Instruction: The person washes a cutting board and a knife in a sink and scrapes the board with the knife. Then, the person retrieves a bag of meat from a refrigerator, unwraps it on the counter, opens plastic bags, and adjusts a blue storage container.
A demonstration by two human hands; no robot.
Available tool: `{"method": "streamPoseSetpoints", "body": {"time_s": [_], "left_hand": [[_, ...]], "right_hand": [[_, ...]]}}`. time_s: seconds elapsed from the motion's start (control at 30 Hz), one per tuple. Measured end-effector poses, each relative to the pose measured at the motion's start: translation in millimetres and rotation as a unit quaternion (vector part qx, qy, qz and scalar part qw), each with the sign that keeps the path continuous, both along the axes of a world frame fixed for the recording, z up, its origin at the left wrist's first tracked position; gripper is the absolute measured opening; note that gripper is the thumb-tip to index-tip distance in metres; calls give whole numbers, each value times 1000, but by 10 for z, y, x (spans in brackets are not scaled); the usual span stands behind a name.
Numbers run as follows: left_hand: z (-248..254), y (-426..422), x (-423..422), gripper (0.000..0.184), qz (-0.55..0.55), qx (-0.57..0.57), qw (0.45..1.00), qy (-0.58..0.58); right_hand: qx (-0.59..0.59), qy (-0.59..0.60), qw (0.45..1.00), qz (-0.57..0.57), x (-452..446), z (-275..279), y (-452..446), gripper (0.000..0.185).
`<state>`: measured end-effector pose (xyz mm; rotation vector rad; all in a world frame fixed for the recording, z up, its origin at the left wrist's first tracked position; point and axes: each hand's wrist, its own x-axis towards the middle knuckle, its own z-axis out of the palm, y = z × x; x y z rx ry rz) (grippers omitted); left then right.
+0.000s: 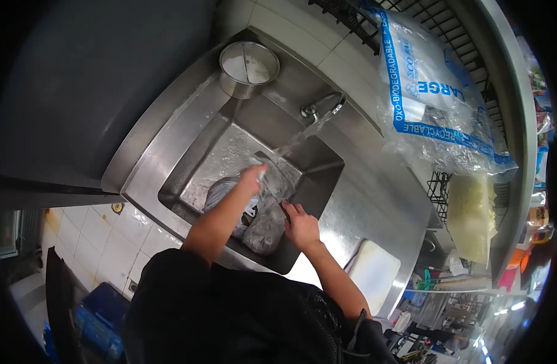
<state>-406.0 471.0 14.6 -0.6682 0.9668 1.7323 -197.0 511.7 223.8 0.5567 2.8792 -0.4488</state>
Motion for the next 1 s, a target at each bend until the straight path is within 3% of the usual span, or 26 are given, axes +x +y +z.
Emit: {"method": "streamPoseSetpoints", "body": {"time_s": [0.07, 0.13, 0.17, 0.2, 0.23, 0.27, 0.3, 0.33, 0.4, 0.43, 0.5, 0.53, 0.6, 0.7, 0.77, 0.83, 0.9, 0.97, 1.0], "left_hand": [[32, 28, -485, 41, 70, -100, 992, 43], [12, -126, -924, 44, 162, -69, 982, 72], [51, -216, -991, 44, 161, -65, 982, 73], [132, -272, -1061, 39, 131, 9, 984, 121], [185, -280, -1127, 36, 99, 83, 977, 169], [206, -331, -1076, 35, 12, 120, 983, 135], [181, -450, -928, 34, -76, 152, 981, 99], [29, -512, -730, 34, -93, 212, 968, 99], [-16, -655, -209, 34, -107, 299, 946, 69], [200, -713, 5, 33, -103, 328, 938, 38], [548, -654, 241, 31, -84, 350, 933, 26], [578, -622, 334, 29, -64, 375, 925, 22], [500, -497, 337, 28, -46, 354, 934, 28], [513, -399, 218, 27, -27, 316, 948, 13], [543, -361, 50, 24, 50, 248, 967, 40], [110, -273, -383, 24, 93, 224, 970, 28], [181, -326, -816, 23, 163, 190, 967, 57], [-44, -444, -1179, 21, 131, 140, 969, 155], [-31, -382, -1093, 21, 127, 145, 970, 150]], "right_hand": [[-18, 45, 999, 2, 73, 126, -16, 52], [-34, 87, 996, 6, 145, 88, -22, 51], [-166, 148, 972, -71, 162, -57, -35, 49], [-292, 207, 922, -146, 156, -126, -7, 48], [-290, 213, 921, -147, 105, -71, 27, 48], [-461, 195, 834, -233, 44, -25, 53, 47], [-615, 166, 708, -305, -18, 9, 58, 47], [-619, 168, 705, -303, -68, 6, 59, 47], [-753, 188, 554, -301, -146, -6, 80, 54], [-754, 186, 553, -303, -189, 4, 96, 54], [-711, 135, 620, -304, -187, 21, 111, 55], [-709, 126, 622, -308, -164, 6, 133, 55], [-621, 75, 732, -272, -159, 8, 179, 53], [-600, 57, 747, -283, -137, 142, 238, 50], [-602, 31, 747, -281, -76, 326, 346, 49], [-608, 9, 744, -277, -22, 469, 466, 48], [-658, -26, 699, -278, 99, 591, 602, 48], [-648, -16, 708, -279, 162, 575, 619, 47], [-577, 34, 767, -279, 98, 539, 536, 46]]}}
